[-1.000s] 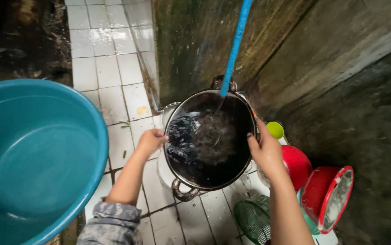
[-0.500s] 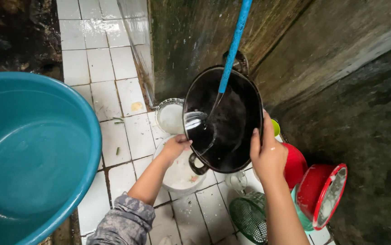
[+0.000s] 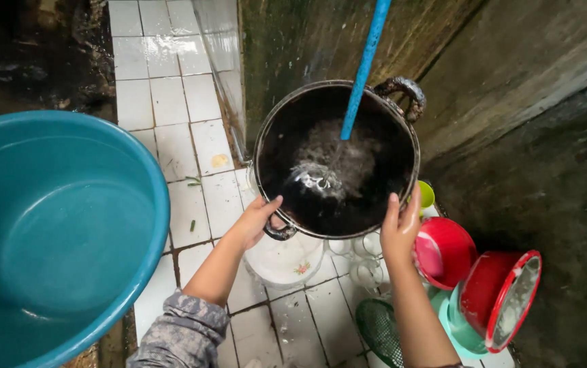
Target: The person washes various dishes, pots, and glasses using water from a reservoir and plastic tubs.
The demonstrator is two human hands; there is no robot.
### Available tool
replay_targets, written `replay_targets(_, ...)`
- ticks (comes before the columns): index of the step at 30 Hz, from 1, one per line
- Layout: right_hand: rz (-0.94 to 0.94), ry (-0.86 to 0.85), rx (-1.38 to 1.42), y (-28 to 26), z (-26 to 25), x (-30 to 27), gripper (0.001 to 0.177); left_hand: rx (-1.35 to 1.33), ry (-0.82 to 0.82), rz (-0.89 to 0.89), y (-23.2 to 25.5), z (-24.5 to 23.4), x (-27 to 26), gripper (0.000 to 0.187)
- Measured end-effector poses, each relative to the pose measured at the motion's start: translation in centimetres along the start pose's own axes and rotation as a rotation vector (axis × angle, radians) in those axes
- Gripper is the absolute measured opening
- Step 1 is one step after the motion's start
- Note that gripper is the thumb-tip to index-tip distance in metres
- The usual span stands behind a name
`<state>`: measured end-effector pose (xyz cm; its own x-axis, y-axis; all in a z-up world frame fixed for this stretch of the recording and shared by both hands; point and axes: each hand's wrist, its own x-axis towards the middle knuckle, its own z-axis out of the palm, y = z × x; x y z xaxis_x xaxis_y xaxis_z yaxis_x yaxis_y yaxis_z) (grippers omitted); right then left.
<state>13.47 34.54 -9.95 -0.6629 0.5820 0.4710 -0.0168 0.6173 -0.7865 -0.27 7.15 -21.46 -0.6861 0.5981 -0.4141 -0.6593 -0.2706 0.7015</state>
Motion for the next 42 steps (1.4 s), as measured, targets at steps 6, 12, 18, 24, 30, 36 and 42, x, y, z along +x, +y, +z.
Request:
replay_targets(6, -0.005, -0.123, -0.247, -1.3, 2.3, -0.2, 0.079, 0.411, 0.246, 0.267, 3.4, 1.4, -2.0, 0.021)
replay_targets(12, -0.272, -0.480, -0.244, 1.8, 11.3, -7.3, 0.054, 0.764, 0.429, 0.405, 2.9, 3.1, -3.8, 0.033)
replay_targets(18, -0.100, -0.936, -0.155, 2.0, 12.1, -9.0, 0.055, 0.893, 0.553, 0.341, 4.4, 4.5, -6.1, 0.057)
replay_targets(24, -0.074, -0.649, -0.887, 3.0, 11.3, -2.9, 0.064, 0.717, 0.393, 0.291, -0.8, 0.5, -4.3, 0.043)
replay_targets(30, -0.324, -0.776, -0.408, 1.9, 13.0, -6.9, 0.066, 0.645, 0.370, 0.172, 1.7, 2.2, -6.4, 0.041)
replay_targets(36, -0.407, -1.046, -0.899, 3.6, 6.4, -2.6, 0.059, 0.713, 0.346, 0.169, 3.1, 0.9, -7.6, 0.046)
replay_targets(42, -0.403, -0.531, -0.917, 3.0, 8.1, -0.4, 0.061, 0.476, 0.203, 0.097, 1.4, 2.4, -7.5, 0.038)
